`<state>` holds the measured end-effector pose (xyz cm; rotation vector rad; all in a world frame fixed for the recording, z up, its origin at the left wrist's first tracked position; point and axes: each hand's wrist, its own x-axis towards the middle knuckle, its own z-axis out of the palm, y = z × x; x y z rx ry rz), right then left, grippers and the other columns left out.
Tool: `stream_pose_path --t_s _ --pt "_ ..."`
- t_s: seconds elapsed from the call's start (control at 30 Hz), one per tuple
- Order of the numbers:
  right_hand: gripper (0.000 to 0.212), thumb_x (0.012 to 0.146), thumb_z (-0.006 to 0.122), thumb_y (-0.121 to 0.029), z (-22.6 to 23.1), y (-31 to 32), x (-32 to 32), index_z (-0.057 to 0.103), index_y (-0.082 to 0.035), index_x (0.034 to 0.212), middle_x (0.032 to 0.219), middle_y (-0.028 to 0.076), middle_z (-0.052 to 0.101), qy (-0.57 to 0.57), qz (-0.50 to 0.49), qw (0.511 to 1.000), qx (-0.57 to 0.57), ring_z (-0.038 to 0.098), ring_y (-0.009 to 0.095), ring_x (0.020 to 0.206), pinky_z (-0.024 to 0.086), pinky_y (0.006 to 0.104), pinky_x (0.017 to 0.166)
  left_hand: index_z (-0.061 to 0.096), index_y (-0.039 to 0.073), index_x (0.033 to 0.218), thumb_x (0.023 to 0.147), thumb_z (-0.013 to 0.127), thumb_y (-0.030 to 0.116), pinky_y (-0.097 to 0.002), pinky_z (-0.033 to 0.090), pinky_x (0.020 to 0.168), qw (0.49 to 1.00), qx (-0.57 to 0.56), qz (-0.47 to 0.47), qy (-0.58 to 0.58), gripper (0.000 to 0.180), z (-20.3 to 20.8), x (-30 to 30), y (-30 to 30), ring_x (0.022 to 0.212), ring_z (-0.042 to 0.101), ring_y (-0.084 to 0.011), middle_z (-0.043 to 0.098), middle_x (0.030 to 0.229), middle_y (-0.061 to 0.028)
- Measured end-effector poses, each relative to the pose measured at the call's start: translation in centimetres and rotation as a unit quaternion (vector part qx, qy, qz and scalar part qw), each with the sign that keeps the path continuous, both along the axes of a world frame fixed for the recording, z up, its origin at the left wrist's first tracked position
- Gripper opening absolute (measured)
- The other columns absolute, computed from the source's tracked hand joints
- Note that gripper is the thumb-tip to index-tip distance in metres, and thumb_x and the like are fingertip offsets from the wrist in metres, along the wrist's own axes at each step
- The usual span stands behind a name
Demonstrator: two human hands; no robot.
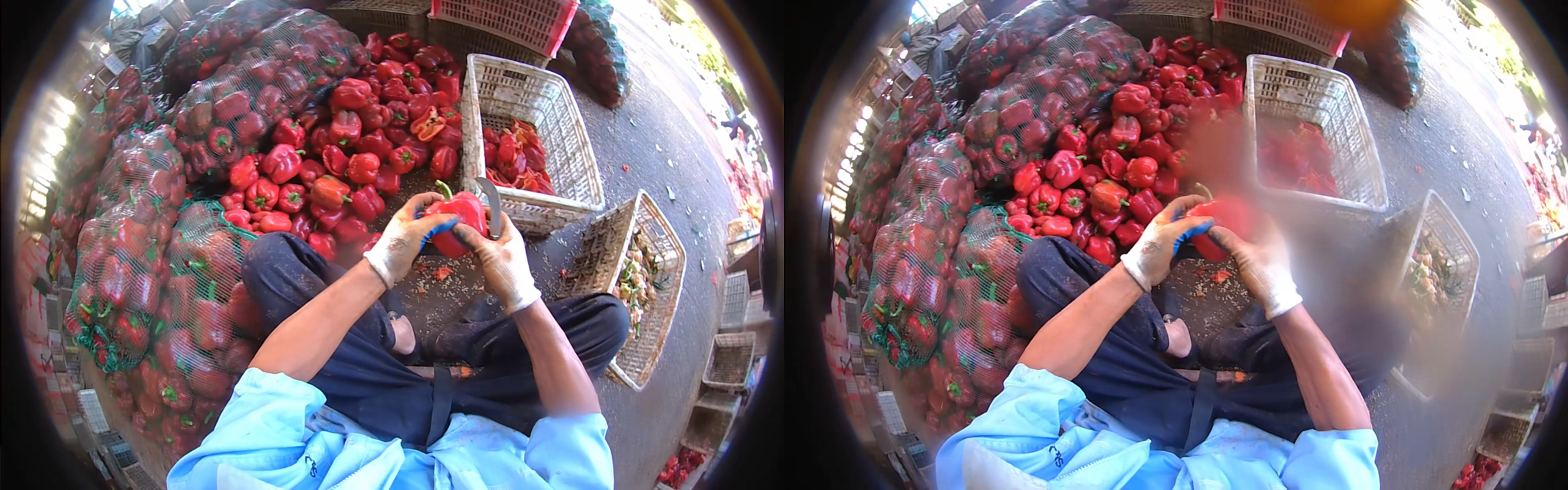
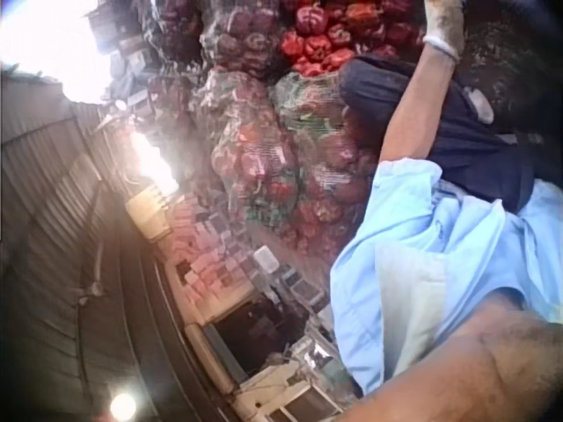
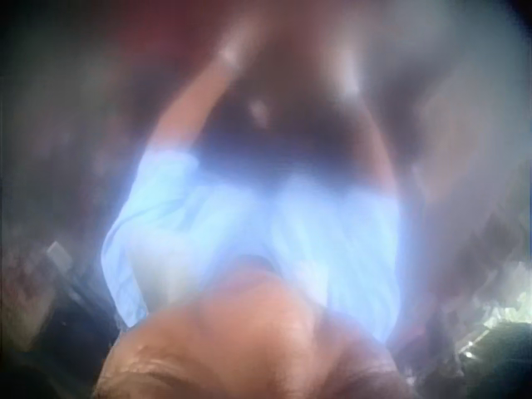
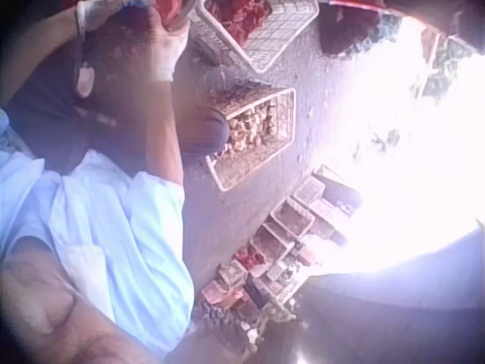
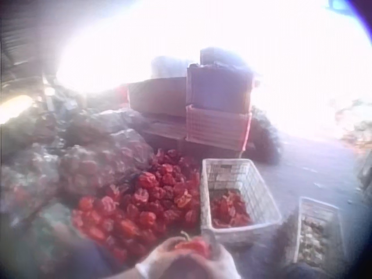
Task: The person, wearing gloves and using a small curved blade, picks up bell peppers one at a time from a large pile, cuts them in half, removes the cores and seeds, and places the cleaned pepper halves into a plastic crate.
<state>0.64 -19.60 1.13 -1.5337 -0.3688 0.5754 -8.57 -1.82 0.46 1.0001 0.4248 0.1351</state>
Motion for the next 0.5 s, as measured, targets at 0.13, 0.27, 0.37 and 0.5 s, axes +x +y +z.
stream_pose_path --t_s 0.13,0.27,0.37,0.5 --pt "0.061 0.090 0.092 -0.020 -0.1 0.2 -0.2 0.064 -0.001 0.140 0.130 0.014 0.074 -0.024 0.019 0.999 -0.032 0.071 0.024 0.117 0.056 0.0395 0.105 0.058 0.003 0.141 0.093 0.085 0.021 -0.0283 0.057 0.095 1.000 -0.001 0.019 -0.006 0.058 -0.3 -0.3 -0.3 0.107 0.068 -0.0124 0.069 0.122 -0.0076" --pt "0.065 0.089 0.093 -0.019 -0.9 0.4 -0.1 0.062 0.000 0.143 0.132 0.015 0.073 0.000 0.040 0.999 0.015 0.070 0.025 0.120 0.056 0.0397 0.106 0.059 0.001 0.140 0.094 0.081 0.016 -0.0306 0.053 0.102 0.993 0.112 0.039 0.016 0.053 0.7 -0.6 -0.5 0.114 0.065 -0.0146 0.069 0.123 -0.0078" --pt "0.061 0.090 0.090 -0.013 0.5 0.6 -0.7 0.062 0.000 0.143 0.132 0.015 0.072 -0.025 0.037 0.999 -0.011 0.069 0.025 0.121 0.056 0.0394 0.106 0.061 0.001 0.136 0.091 0.084 0.012 -0.0294 0.054 0.099 0.988 0.133 0.077 -0.007 0.052 0.0 -0.6 -0.2 0.111 0.066 -0.0130 0.071 0.119 -0.0069" --pt "0.064 0.096 0.073 0.000 0.4 -0.2 -1.8 0.052 -0.003 0.156 0.117 0.011 0.074 -0.210 -0.003 0.970 -0.126 0.069 0.014 0.105 0.056 0.0328 0.097 0.062 0.001 0.132 0.084 0.088 0.019 -0.0322 0.058 0.093 0.950 0.275 0.148 -0.003 0.057 -1.0 0.0 0.3 0.102 0.068 -0.0141 0.073 0.112 -0.0097"
